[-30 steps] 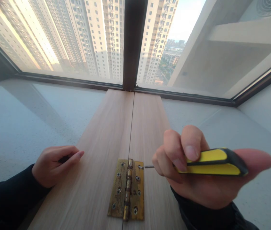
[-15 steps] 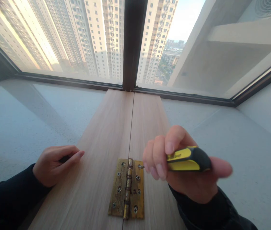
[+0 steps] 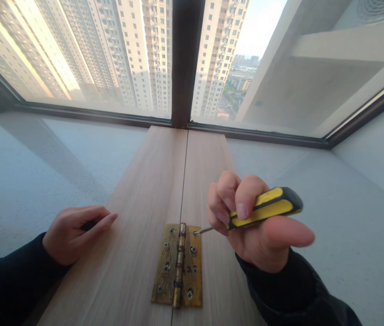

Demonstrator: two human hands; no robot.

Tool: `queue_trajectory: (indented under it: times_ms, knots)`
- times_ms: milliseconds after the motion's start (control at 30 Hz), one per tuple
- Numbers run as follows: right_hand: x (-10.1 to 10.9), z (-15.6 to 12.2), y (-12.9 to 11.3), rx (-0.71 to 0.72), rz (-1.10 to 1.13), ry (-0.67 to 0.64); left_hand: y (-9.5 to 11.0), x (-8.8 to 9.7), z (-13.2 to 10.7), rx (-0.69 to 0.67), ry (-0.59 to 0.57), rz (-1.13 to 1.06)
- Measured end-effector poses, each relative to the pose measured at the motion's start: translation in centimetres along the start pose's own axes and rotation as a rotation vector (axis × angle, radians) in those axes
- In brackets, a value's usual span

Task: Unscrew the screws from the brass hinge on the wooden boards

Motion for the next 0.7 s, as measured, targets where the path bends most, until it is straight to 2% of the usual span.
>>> queue_trajectory:
  times_ms: [67, 200, 400, 467, 633, 700]
  knots:
    - [0.2, 0.1, -0.1, 0.055, -0.04, 0.023, -0.1, 0.0, -0.1, 0.004, -0.001, 0.001]
    - [0.4, 0.1, -0.4, 0.132, -0.113, -0.014, -0.3, -0.2, -0.1, 0.01, -0.013, 0.008]
    - [1.2, 0.0, -1.1, 0.206, -0.172, 0.064, -0.2, -0.1, 0.0, 0.001, -0.008, 0.016]
    - [1.1, 0.2, -1.0, 0.181, -0.144, 0.055, -0.2, -0.1, 0.0, -0.003, -0.01, 0.013]
    - [0.0, 0.5, -0.1, -0.017, -0.009, -0.108, -0.1, -0.2, 0.0, -0.007, -0.003, 0.003]
    - [0.1, 0.3, -0.3, -0.04, 0.016, -0.096, -0.2, -0.2, 0.0, -0.002, -0.001, 0.0]
Point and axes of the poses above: each hand's wrist, its own z-axis towards the middle knuckle, its own x-axis out of the back of the hand, y = z × x, the point moved 6 cm from there along z, towards the middle knuckle, and after that the axes turned 14 degrees about -x, right-handed, at the moved point
